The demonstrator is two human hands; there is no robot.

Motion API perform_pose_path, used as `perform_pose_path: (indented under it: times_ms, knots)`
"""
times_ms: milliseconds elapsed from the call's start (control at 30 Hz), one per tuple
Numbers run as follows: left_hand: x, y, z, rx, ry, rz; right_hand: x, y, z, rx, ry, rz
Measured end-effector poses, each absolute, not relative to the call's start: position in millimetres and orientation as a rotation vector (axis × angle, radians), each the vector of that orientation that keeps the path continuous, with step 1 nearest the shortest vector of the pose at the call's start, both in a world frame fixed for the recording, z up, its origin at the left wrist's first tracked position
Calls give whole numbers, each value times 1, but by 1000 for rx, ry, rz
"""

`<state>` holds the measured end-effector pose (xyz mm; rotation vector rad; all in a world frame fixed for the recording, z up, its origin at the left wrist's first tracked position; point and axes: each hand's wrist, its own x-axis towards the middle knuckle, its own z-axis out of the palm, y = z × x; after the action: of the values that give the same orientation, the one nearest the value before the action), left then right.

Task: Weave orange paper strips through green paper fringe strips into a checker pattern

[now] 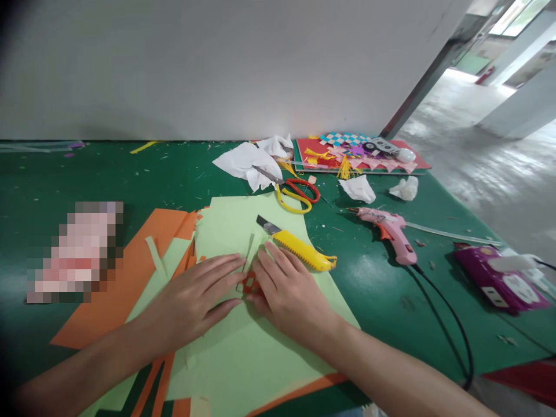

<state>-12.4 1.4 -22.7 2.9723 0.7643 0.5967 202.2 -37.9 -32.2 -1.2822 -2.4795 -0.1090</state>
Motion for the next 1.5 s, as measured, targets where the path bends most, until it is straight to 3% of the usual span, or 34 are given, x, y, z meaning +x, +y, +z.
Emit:
perform_pose_path:
  times_ms: [600, 933, 1500]
  knots:
    - [-19, -1, -18, 2856, 654, 936, 204, -34, -28, -1171, -2552, 95]
    - [-16, 4, -20, 2955, 694, 537, 205, -34, -28, -1142, -2544, 38]
    - [-19, 8, -24, 3019, 861, 726, 203, -35, -26, -1171, -2556, 60]
